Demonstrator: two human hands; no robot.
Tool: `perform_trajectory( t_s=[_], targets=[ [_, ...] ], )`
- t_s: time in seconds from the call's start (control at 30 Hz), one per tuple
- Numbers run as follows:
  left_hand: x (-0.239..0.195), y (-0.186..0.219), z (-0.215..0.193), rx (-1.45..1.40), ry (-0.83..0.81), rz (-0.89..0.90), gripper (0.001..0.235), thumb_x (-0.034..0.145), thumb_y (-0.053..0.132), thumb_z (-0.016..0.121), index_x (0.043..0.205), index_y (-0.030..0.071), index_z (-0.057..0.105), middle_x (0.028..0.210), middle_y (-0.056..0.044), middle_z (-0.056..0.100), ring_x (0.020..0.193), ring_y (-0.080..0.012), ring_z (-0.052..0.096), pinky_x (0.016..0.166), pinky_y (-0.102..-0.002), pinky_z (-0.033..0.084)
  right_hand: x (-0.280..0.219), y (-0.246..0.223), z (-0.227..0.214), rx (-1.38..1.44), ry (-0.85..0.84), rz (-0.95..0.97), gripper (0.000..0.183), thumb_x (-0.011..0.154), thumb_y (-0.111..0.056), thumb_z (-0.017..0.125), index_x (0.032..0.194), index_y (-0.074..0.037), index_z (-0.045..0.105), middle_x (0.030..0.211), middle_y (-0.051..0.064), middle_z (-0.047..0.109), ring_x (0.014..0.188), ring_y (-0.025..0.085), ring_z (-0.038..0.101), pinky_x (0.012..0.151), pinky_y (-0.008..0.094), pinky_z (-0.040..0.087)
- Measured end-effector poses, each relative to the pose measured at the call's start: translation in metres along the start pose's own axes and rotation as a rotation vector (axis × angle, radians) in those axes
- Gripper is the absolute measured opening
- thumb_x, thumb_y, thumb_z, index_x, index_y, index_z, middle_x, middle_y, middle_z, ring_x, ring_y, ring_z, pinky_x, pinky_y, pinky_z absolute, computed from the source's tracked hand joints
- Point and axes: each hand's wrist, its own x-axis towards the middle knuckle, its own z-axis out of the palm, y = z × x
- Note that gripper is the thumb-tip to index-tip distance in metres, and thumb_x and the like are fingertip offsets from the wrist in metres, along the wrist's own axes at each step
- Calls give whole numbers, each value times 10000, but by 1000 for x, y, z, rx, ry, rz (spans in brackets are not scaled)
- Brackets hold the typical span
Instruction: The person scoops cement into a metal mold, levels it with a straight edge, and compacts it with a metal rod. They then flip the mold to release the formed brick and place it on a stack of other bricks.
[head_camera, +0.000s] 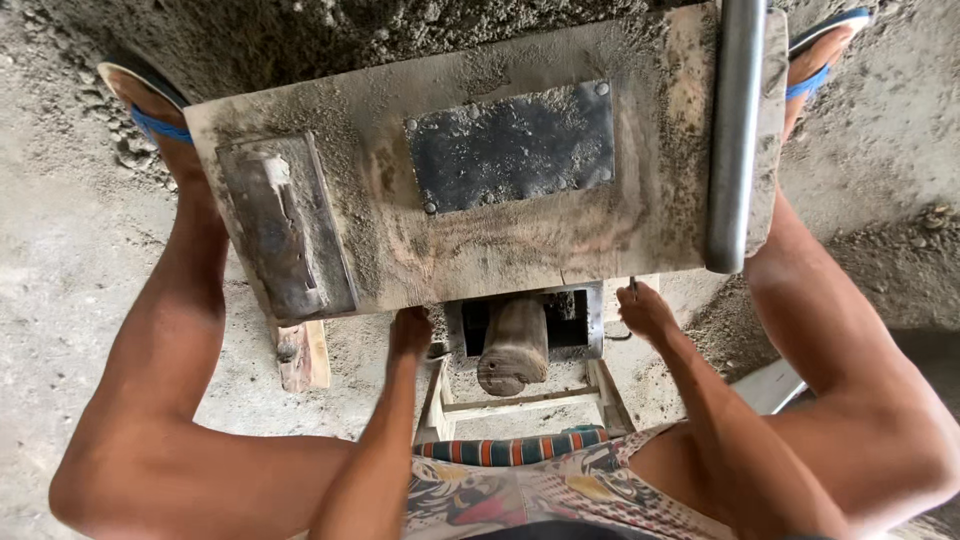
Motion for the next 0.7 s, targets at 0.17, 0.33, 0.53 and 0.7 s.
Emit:
perform_trajectory(
  t_s=[0.17, 0.33, 0.53, 0.7],
  targets=[
    [-102, 52, -109, -206, -200, -10, 488, 871, 257, 374, 1115, -114, 577, 1018, -370, 584, 947, -505, 589, 751, -575, 504, -148, -67, -91, 156, -190, -200, 477, 957, -323, 345, 790, 60, 574, 591, 196, 548, 557, 340, 577, 527, 451, 466],
    [-191, 110, -179, -457, 9, -135, 406, 970, 387, 248, 1138, 82, 456, 613, -15, 365, 513, -147, 393, 486, -292, 355, -268, -143, -159, 485, -25, -166, 409, 1017, -299, 382, 719, -29, 460, 585, 83, 434, 492, 195, 392, 460, 327, 337],
    [-155, 169, -223, -553, 415, 276, 491, 995, 307, 236, 953, -55, 565, 943, -298, 584, 991, -453, 555, 828, -554, 409, -222, -223, -185, 591, 329, -486, 442, 1038, -398, 354, 801, -89, 564, 502, 20, 403, 401, 103, 382, 321, 253, 333],
    [-99, 202, -240, -559, 532, 255, 427, 961, 326, 307, 869, -2, 566, 950, -288, 602, 1020, -464, 543, 851, -570, 416, -175, -265, -196, 713, 432, -615, 369, 1027, -317, 373, 887, -47, 584, 517, -41, 359, 397, 50, 378, 298, 160, 314]
  ],
)
